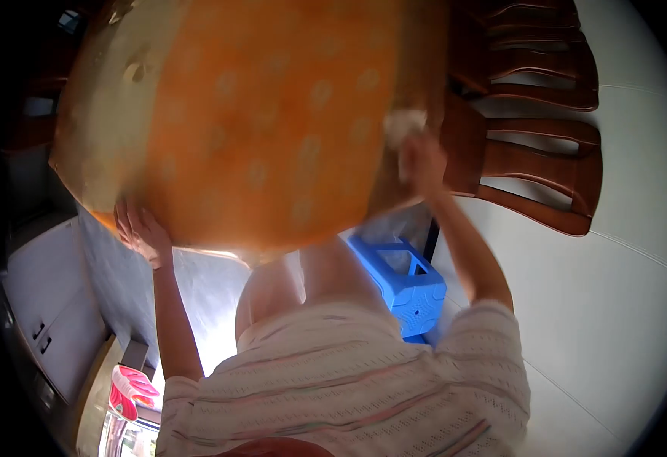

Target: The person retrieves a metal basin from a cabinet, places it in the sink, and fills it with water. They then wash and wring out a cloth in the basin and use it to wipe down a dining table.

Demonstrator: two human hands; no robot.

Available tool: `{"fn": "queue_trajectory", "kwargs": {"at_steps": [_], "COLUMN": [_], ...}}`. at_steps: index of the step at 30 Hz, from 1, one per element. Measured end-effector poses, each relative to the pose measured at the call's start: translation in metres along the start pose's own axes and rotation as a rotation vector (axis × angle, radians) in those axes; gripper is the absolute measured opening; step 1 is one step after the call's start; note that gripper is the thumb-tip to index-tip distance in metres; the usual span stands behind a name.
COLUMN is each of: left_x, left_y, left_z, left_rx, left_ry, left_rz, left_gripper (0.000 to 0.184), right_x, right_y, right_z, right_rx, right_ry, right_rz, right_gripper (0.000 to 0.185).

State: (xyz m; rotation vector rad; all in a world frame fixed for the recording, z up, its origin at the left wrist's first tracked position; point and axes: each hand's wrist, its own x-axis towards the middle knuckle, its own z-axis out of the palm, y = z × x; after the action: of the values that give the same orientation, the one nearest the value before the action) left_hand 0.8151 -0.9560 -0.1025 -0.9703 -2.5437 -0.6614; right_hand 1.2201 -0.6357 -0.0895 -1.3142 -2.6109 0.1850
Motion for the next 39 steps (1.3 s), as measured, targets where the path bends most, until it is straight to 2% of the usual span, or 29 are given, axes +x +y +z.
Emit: {"fn": "queue_trajectory", "kwargs": {"at_steps": [2, 3, 4, 5, 7, 10, 12, 13, 14, 17, 18, 19, 20, 21, 23, 24, 26, 29, 31, 32, 33, 34, 36, 38, 39], "left_x": [0.003, 0.003, 0.002, 0.002, 0.002, 0.003, 0.003, 0.004, 0.004, 0.004, 0.005, 0.006, 0.006, 0.007, 0.007, 0.008, 0.011, 0.007, 0.009, 0.009, 0.009, 0.011, 0.011, 0.010, 0.011], "left_y": [-0.003, -0.003, -0.005, -0.005, -0.001, 0.000, 0.001, 0.001, 0.002, 0.004, 0.004, 0.005, 0.006, 0.008, 0.009, 0.009, 0.010, 0.012, 0.010, 0.009, 0.009, 0.011, 0.013, 0.013, 0.013], "left_z": [0.002, 0.003, 0.005, 0.006, 0.004, 0.003, 0.002, 0.001, 0.000, -0.002, -0.002, -0.002, -0.003, -0.005, -0.004, -0.005, -0.006, -0.005, -0.005, -0.005, -0.004, -0.004, -0.005, -0.006, -0.006], "left_rx": [0.007, 0.015, 0.023, 0.028, 0.019, 0.014, 0.009, 0.009, 0.010, 0.011, 0.013, 0.017, 0.021, 0.036, 0.031, 0.029, 0.035, 0.066, 0.084, 0.082, 0.078, 0.073, 0.066, 0.082, 0.091], "left_ry": [-0.010, 0.009, 0.013, 0.012, 0.007, 0.010, 0.014, 0.018, 0.012, 0.003, 0.000, -0.005, -0.012, -0.031, -0.031, -0.035, -0.051, -0.070, -0.063, -0.060, -0.059, -0.059, -0.065, -0.078, -0.080], "left_rz": [0.017, 0.020, 0.021, 0.022, 0.004, -0.014, 0.002, 0.011, 0.005, 0.001, -0.003, -0.007, -0.011, -0.035, -0.031, -0.024, -0.028, -0.057, -0.054, -0.044, -0.038, -0.035, -0.038, -0.052, -0.053], "left_gripper": [0.033, 0.033, 0.033, 0.033, 0.033, 0.033, 0.033, 0.033, 0.033, 0.033, 0.033, 0.033, 0.033, 0.033, 0.033, 0.033, 0.033, 0.033, 0.034, 0.034, 0.034, 0.034, 0.035, 0.034, 0.034], "right_x": [0.099, 0.144, 0.167, 0.176, 0.134, -0.010, -0.070, -0.074, -0.063, 0.030, 0.060, 0.094, 0.134, 0.177, 0.250, 0.277, 0.274, 0.158, 0.075, 0.054, 0.052, 0.071, 0.130, 0.205, 0.234], "right_y": [0.023, 0.019, -0.004, -0.029, -0.099, -0.183, -0.190, -0.174, -0.147, -0.078, -0.048, -0.008, 0.020, 0.047, 0.036, 0.024, -0.059, -0.183, -0.215, -0.212, -0.198, -0.179, -0.124, -0.055, 0.025], "right_z": [0.020, 0.025, 0.022, 0.024, 0.040, 0.036, 0.010, 0.011, 0.014, -0.019, -0.018, -0.004, 0.007, 0.023, 0.023, 0.043, 0.052, 0.082, 0.068, 0.048, 0.023, 0.004, -0.009, -0.010, 0.033], "right_rx": [-0.080, -0.105, -0.140, -0.054, 0.133, 0.314, 0.370, 0.366, 0.450, -0.078, 0.289, 0.085, 0.005, -0.036, -0.125, -0.135, -0.042, 0.389, 0.383, 0.409, 0.532, 0.678, 0.452, -0.285, 0.004], "right_ry": [0.157, 0.194, 0.225, 0.083, 0.109, -0.095, -0.212, -0.204, -0.276, -0.128, -0.025, 0.113, 0.108, 0.294, 0.242, 0.161, 0.281, -0.057, -0.204, -0.259, -0.434, -0.416, -0.480, -0.580, -0.014], "right_rz": [0.099, 0.208, 0.194, 0.297, 0.016, -0.391, -0.672, -0.687, -0.548, -0.585, -0.346, -0.308, -0.032, -0.050, 0.225, 0.240, -0.212, -0.377, -0.702, -0.843, -0.991, -0.871, -0.593, -0.262, -0.353], "right_gripper": [0.016, 0.022, 0.024, 0.022, 0.015, 0.007, 0.010, 0.014, 0.007, 0.007, 0.010, 0.015, 0.014, 0.016, 0.021, 0.023, 0.022, 0.015, 0.013, 0.014, 0.015, 0.014, 0.017, 0.024, 0.019]}}
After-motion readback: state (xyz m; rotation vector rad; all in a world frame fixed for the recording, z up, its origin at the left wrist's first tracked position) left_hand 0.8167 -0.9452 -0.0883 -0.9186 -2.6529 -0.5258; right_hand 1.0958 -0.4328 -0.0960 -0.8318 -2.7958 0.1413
